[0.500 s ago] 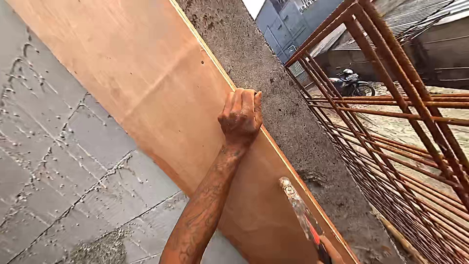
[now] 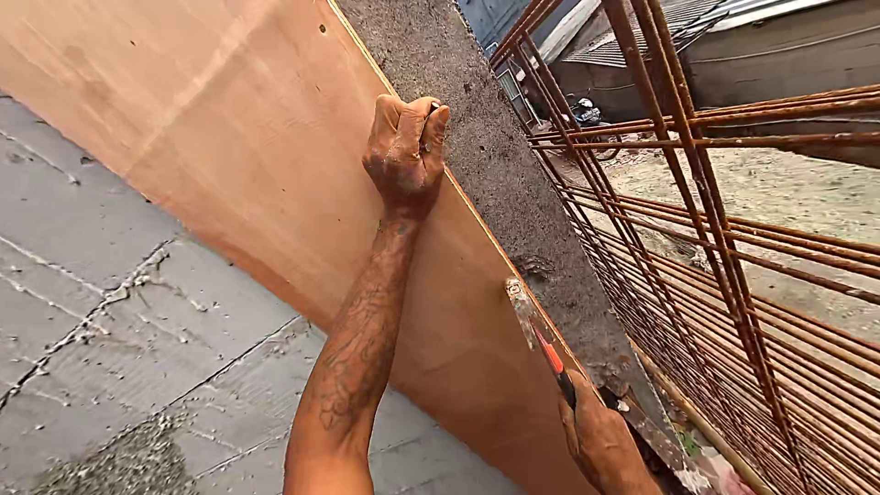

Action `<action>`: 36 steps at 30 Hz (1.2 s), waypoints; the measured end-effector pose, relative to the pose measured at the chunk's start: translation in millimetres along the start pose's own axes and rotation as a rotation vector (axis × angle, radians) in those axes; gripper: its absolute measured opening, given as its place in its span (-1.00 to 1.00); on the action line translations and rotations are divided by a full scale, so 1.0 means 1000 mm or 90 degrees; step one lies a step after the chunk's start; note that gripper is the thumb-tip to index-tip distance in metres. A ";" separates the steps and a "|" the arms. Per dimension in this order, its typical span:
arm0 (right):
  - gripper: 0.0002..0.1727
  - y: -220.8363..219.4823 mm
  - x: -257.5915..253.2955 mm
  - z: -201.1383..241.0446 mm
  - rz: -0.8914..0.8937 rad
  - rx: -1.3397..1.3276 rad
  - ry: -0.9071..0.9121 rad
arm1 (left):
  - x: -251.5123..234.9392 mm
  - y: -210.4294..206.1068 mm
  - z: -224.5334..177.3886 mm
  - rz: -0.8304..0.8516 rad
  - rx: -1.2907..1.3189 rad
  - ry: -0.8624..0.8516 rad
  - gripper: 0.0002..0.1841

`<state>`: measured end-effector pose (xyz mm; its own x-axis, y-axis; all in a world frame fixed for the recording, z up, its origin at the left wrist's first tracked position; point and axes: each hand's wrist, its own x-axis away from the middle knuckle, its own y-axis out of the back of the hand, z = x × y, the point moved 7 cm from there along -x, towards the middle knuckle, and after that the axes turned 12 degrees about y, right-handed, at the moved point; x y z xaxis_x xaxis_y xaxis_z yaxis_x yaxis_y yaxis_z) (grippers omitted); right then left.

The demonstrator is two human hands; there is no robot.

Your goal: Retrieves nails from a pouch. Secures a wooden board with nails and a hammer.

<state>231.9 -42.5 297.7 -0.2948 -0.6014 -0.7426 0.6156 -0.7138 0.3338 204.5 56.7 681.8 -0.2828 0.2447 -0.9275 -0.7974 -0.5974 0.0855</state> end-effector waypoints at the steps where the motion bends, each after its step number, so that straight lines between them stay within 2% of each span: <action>1: -0.60 -0.001 -0.001 0.002 0.010 0.011 -0.017 | 0.001 0.002 0.000 -0.011 0.004 -0.007 -0.73; 4: -0.62 -0.008 0.001 0.009 0.014 0.013 -0.048 | 0.014 0.013 -0.001 -0.023 0.047 -0.007 -0.74; 8: -0.60 -0.011 0.001 0.005 0.054 -0.025 -0.100 | 0.074 0.044 -0.010 0.054 0.177 0.152 -0.74; 10: -0.62 -0.013 0.001 0.002 0.061 -0.023 -0.099 | 0.109 0.047 -0.010 0.085 0.255 0.202 -0.75; 12: -0.63 -0.015 0.001 0.002 0.037 -0.004 -0.075 | 0.136 0.040 -0.004 0.128 0.257 0.225 -0.75; 15: -0.65 -0.018 0.001 0.002 0.014 0.006 -0.066 | 0.148 0.028 0.001 0.107 0.228 0.198 -0.77; 24: -0.64 -0.017 0.001 0.000 -0.006 0.020 -0.043 | 0.148 0.028 -0.003 0.094 0.318 0.110 -0.83; 31: -0.66 -0.009 -0.001 0.003 0.027 0.010 -0.067 | 0.146 0.027 -0.008 0.092 0.228 0.028 -0.77; 36: -0.51 0.005 0.005 0.006 -0.035 -0.043 -0.022 | 0.142 0.025 -0.012 0.119 0.167 0.017 -0.72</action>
<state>228.5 -51.5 299.1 -0.3534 -0.5743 -0.7384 0.6448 -0.7214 0.2525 150.9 67.6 547.6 -0.4253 0.1269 -0.8961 -0.8444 -0.4119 0.3425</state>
